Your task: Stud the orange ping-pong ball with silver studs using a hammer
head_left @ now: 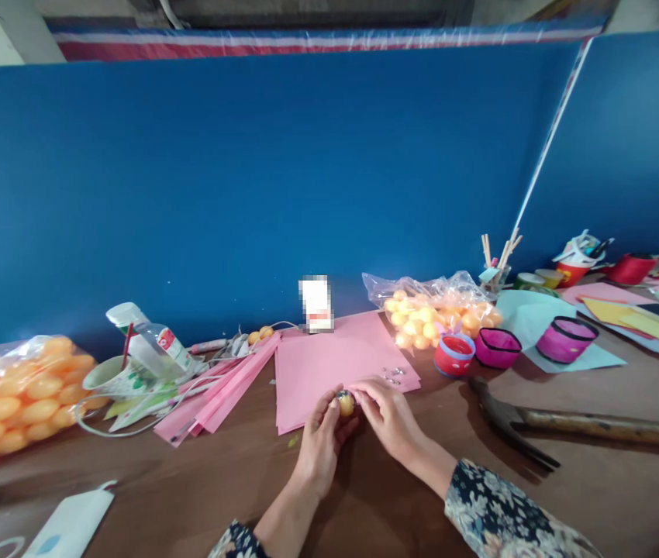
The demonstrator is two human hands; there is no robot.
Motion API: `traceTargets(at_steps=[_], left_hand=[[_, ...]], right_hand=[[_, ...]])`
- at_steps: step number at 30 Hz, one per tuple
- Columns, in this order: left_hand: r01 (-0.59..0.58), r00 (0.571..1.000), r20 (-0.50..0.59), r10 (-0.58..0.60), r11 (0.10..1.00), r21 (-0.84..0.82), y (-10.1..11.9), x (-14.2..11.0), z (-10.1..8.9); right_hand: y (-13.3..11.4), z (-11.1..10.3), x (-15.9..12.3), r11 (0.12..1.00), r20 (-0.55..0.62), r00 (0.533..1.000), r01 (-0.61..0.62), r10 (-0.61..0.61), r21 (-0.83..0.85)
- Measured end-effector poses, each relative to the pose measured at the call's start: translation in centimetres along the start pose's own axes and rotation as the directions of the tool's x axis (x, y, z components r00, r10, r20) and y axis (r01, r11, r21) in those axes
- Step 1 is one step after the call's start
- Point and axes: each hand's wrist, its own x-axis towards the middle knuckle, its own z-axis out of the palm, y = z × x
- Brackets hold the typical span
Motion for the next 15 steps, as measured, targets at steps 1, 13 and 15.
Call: traceTargets(at_steps=[1,13,15], left_hand=[[-0.009,1.000,0.005,0.009,1.000,-0.009,-0.03,0.05,-0.04],[-0.060,0.998,0.016,0.060,0.997,0.052,-0.12,0.24,-0.03],[-0.080,0.997,0.017,0.079,0.991,0.104,-0.08,0.19,-0.11]], right_hand=[[-0.24,0.44,-0.17,0.998,0.004,1.000,-0.013,0.013,0.064],[0.23,0.87,-0.84,0.963,0.012,0.997,-0.081,0.081,0.256],[0.25,0.99,-0.80,0.965,0.017,0.997,-0.078,0.076,0.249]])
